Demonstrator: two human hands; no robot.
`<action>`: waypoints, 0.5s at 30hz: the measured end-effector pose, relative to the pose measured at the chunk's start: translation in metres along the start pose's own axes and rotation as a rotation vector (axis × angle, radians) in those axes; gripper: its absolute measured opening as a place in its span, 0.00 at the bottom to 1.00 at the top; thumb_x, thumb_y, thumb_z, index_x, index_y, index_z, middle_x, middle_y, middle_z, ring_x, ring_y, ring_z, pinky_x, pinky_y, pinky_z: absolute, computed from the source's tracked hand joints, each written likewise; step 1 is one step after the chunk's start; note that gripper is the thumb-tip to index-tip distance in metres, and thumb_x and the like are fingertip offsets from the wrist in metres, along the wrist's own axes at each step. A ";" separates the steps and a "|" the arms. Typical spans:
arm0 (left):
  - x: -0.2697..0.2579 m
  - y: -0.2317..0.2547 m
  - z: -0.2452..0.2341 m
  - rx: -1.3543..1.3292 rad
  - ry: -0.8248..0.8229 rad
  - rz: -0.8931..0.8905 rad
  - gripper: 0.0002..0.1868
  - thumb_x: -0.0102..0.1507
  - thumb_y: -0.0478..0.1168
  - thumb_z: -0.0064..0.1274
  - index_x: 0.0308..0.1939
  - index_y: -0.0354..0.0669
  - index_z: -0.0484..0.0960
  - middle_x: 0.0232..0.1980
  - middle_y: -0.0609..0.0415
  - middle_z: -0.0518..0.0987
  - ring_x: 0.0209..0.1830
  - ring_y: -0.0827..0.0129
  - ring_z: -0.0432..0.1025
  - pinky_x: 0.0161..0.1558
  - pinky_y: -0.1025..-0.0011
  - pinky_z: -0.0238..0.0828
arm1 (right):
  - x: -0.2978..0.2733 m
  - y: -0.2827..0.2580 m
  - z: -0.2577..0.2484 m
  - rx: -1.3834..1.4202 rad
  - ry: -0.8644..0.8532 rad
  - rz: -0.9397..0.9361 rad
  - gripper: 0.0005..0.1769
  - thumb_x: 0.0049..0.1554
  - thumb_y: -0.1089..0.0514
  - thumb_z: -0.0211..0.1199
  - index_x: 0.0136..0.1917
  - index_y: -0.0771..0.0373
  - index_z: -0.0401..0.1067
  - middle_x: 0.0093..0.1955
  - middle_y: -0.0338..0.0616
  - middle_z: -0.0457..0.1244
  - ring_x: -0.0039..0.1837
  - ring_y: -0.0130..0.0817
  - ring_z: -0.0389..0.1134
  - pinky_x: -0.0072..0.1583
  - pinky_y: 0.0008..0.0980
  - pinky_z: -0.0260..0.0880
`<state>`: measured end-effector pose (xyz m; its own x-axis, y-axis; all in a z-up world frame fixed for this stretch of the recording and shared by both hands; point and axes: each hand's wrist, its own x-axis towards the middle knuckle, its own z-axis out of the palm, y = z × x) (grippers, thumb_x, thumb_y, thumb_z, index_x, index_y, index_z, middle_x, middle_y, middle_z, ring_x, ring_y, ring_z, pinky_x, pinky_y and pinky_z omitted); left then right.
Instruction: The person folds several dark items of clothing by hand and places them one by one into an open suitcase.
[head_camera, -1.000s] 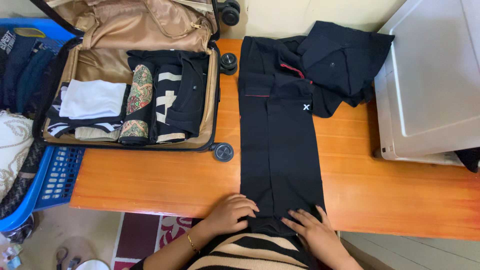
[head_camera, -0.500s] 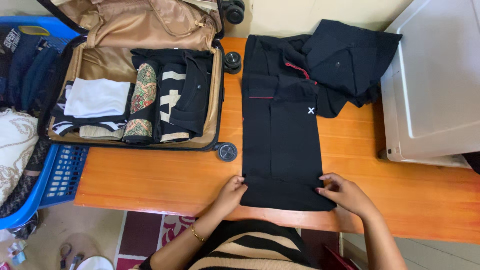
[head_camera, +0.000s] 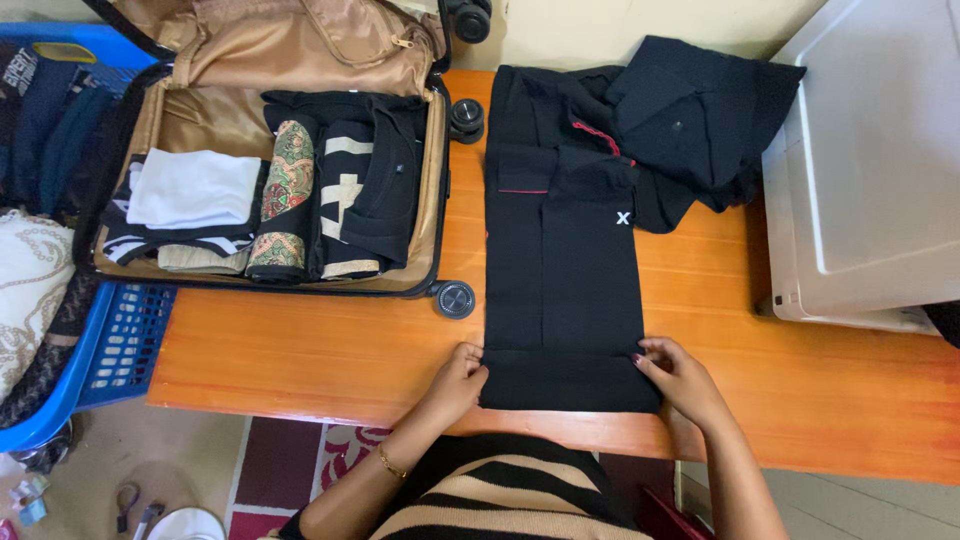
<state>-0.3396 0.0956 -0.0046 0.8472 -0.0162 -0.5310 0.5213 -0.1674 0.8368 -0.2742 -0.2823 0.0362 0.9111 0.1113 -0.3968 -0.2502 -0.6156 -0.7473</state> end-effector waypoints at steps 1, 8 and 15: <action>-0.001 0.003 -0.001 -0.032 -0.022 0.012 0.14 0.66 0.34 0.48 0.54 0.36 0.68 0.34 0.54 0.77 0.23 0.70 0.70 0.25 0.70 0.70 | -0.001 0.004 -0.001 0.000 -0.002 -0.004 0.18 0.59 0.61 0.66 0.63 0.62 0.73 0.46 0.40 0.68 0.50 0.29 0.68 0.55 0.29 0.69; -0.007 0.006 -0.007 0.220 0.077 0.424 0.21 0.61 0.33 0.56 0.55 0.36 0.66 0.33 0.48 0.78 0.32 0.62 0.76 0.38 0.66 0.76 | 0.000 0.010 0.010 0.181 0.014 -0.098 0.21 0.56 0.66 0.65 0.63 0.63 0.72 0.47 0.42 0.69 0.52 0.29 0.69 0.57 0.28 0.67; -0.033 0.045 -0.001 0.597 0.121 0.261 0.28 0.61 0.38 0.56 0.61 0.39 0.60 0.51 0.35 0.79 0.50 0.42 0.76 0.48 0.52 0.73 | -0.025 -0.060 0.026 -0.473 0.196 -0.174 0.19 0.53 0.41 0.69 0.48 0.56 0.80 0.49 0.47 0.73 0.54 0.43 0.73 0.60 0.36 0.68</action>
<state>-0.3444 0.0895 0.0505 0.9616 -0.0255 -0.2731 0.1804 -0.6913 0.6997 -0.2903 -0.2280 0.0768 0.9813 0.1230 -0.1483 0.0431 -0.8903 -0.4532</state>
